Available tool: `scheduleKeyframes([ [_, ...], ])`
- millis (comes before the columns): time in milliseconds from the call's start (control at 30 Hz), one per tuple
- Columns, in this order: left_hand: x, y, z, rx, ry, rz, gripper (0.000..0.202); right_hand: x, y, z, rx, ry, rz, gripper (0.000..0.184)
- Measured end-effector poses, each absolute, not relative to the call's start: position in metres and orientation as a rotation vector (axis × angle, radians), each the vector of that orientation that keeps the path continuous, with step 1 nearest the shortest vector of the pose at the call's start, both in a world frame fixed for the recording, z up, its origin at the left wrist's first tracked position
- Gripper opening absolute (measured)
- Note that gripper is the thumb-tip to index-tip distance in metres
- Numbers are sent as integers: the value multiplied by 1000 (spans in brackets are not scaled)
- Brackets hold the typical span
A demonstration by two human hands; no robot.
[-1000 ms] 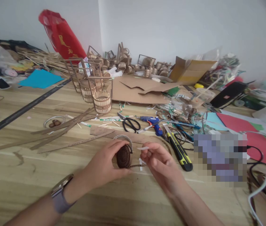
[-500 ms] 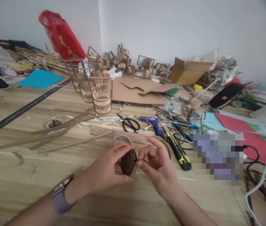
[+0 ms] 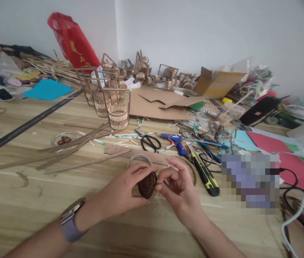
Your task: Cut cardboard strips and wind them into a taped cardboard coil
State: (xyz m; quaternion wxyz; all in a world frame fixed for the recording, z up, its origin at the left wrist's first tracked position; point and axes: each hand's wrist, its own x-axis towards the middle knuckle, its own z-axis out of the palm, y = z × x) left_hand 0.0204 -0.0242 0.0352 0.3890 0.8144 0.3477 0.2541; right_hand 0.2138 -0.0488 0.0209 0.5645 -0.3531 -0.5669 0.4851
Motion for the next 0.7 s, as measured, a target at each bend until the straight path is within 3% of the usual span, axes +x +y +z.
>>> scheduleKeyframes([
  [200,20,-26,30,2070,876,640,68,214,-47,16,-825,-1385,1034,47],
  [400,21,-26,29,2049,809,695,86,213,-50,12,-811,-1453,985,50],
  [700,24,-31,26,2093,860,798,64,211,-53,14,-778,-1467,934,52],
])
